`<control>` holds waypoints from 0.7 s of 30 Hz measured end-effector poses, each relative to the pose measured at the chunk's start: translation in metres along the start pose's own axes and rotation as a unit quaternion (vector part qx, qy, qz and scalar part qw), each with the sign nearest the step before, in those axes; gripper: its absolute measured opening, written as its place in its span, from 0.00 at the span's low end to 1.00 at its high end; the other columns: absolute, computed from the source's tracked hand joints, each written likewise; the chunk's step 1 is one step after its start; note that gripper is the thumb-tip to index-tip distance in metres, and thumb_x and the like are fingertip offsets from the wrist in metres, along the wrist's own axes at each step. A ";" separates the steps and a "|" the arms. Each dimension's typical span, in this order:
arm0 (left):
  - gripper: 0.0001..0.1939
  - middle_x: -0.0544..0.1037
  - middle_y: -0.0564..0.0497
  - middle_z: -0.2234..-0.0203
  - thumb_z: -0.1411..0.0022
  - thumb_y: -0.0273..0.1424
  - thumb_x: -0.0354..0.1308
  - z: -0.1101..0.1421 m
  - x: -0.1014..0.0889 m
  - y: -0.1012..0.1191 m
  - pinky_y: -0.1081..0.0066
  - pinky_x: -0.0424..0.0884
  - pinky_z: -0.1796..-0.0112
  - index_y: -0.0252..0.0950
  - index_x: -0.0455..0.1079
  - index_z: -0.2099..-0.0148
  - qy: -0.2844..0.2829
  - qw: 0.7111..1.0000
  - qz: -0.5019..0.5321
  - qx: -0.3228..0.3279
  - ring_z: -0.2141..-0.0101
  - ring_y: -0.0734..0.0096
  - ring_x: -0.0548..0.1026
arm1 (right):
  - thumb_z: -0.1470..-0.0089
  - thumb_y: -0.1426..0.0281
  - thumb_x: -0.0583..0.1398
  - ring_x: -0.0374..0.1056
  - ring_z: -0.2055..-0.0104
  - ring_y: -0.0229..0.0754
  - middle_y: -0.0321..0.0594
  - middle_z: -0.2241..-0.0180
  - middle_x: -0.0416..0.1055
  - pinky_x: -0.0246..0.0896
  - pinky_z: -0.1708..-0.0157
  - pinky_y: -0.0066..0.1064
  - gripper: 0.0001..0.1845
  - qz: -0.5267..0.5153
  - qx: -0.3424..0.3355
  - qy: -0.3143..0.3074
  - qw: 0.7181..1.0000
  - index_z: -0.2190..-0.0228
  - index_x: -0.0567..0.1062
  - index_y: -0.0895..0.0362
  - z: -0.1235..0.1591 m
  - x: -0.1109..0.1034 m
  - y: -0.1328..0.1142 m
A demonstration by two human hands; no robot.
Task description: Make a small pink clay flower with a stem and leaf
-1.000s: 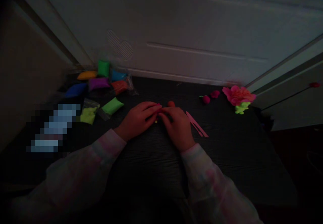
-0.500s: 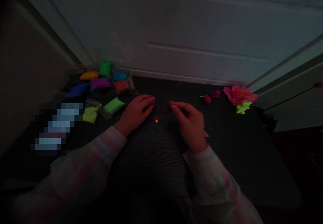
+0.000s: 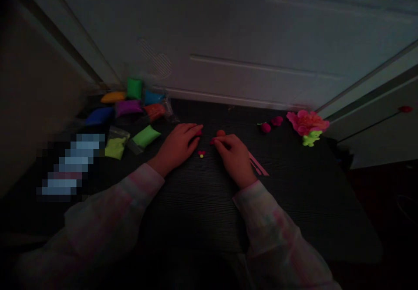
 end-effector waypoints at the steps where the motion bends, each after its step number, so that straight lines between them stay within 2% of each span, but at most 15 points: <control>1: 0.18 0.68 0.45 0.56 0.42 0.28 0.46 0.000 0.000 0.000 0.66 0.61 0.52 0.32 0.61 0.49 -0.001 1.000 0.001 0.000 0.55 0.66 0.64 | 0.53 0.65 0.57 0.65 0.66 0.39 0.37 0.70 0.70 0.58 0.65 0.32 0.08 0.013 -0.009 -0.001 1.000 0.72 0.75 0.54 0.000 0.001 0.000; 10: 0.17 0.68 0.45 0.56 0.42 0.28 0.46 0.000 0.001 -0.001 0.65 0.61 0.53 0.32 0.61 0.49 -0.002 1.000 0.006 0.003 0.55 0.67 0.64 | 0.51 0.68 0.55 0.64 0.66 0.41 0.40 0.70 0.69 0.57 0.64 0.34 0.10 0.108 -0.068 -0.013 0.992 0.70 0.75 0.55 -0.002 0.010 0.000; 21: 0.19 0.67 0.44 0.55 0.43 0.27 0.47 0.000 -0.001 0.001 0.64 0.61 0.52 0.31 0.60 0.48 0.008 1.000 0.016 -0.002 0.54 0.65 0.63 | 0.52 0.69 0.54 0.63 0.68 0.43 0.42 0.70 0.68 0.56 0.65 0.36 0.11 0.141 -0.075 -0.025 0.987 0.67 0.73 0.57 0.001 0.012 -0.006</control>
Point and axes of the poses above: each hand's wrist, its own z-axis away from the middle knuckle, its own x-axis out of the palm, y = z × x, the point moved 2 cm from there along -z, towards the middle knuckle
